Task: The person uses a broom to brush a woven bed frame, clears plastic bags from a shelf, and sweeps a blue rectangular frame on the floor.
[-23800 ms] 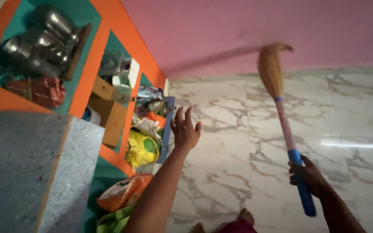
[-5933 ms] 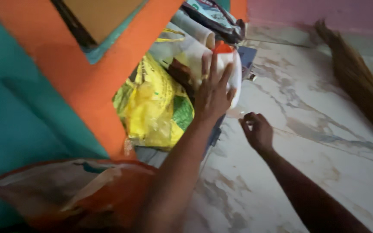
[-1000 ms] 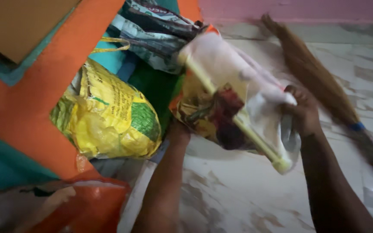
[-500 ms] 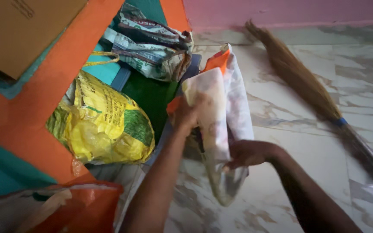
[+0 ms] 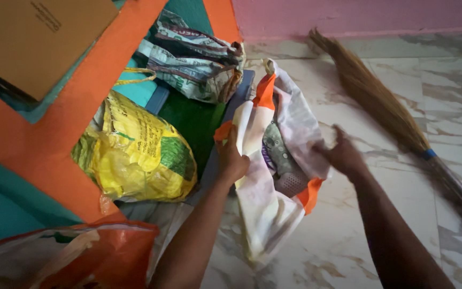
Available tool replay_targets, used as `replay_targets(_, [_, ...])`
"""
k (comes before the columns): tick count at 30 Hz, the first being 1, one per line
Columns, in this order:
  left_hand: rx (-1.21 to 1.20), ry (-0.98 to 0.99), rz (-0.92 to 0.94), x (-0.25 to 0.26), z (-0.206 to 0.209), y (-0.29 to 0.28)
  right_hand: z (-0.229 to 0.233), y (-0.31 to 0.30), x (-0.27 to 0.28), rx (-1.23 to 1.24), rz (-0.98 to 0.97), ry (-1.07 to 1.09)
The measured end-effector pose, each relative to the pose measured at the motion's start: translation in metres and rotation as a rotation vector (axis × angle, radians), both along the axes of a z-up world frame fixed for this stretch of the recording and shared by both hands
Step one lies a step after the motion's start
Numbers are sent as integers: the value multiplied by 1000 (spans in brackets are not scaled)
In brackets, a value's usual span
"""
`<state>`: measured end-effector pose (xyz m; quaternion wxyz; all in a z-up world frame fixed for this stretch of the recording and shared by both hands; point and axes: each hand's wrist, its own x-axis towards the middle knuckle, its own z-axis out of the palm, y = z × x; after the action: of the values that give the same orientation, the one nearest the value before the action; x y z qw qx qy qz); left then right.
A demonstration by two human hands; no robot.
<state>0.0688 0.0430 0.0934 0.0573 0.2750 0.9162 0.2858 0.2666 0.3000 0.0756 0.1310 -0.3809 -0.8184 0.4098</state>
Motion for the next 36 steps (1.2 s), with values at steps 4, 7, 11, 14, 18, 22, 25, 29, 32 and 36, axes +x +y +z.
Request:
replay_targets(4, [19, 147, -72, 12, 29, 3, -60, -17, -1, -5, 6, 69])
replay_targets(7, [81, 199, -36, 20, 50, 19, -60, 3, 6, 170, -245, 389])
replay_targets(11, [319, 123, 20, 23, 94, 33, -6, 60, 34, 264, -413, 658])
replay_targets(14, [602, 281, -107, 24, 126, 42, 25, 65, 43, 221, -284, 1002])
replay_targets(18, [507, 282, -178, 27, 118, 37, 44, 59, 69, -140, -269, 1012])
replay_targets(22, [431, 180, -149, 18, 76, 17, 38, 77, 57, -343, -80, 656])
replay_targets(25, [330, 159, -97, 8, 48, 4, 23, 66, 42, -332, 23, 238])
replay_targets(29, [290, 76, -77, 4, 31, -6, 21, 26, 37, -585, 75, 126])
replay_targets(32, [237, -27, -53, 9, 31, -5, 31, 7, 32, -686, 126, 168])
replay_targets(36, [295, 198, -173, 26, 36, -4, 33, 7, 24, -687, 90, 186])
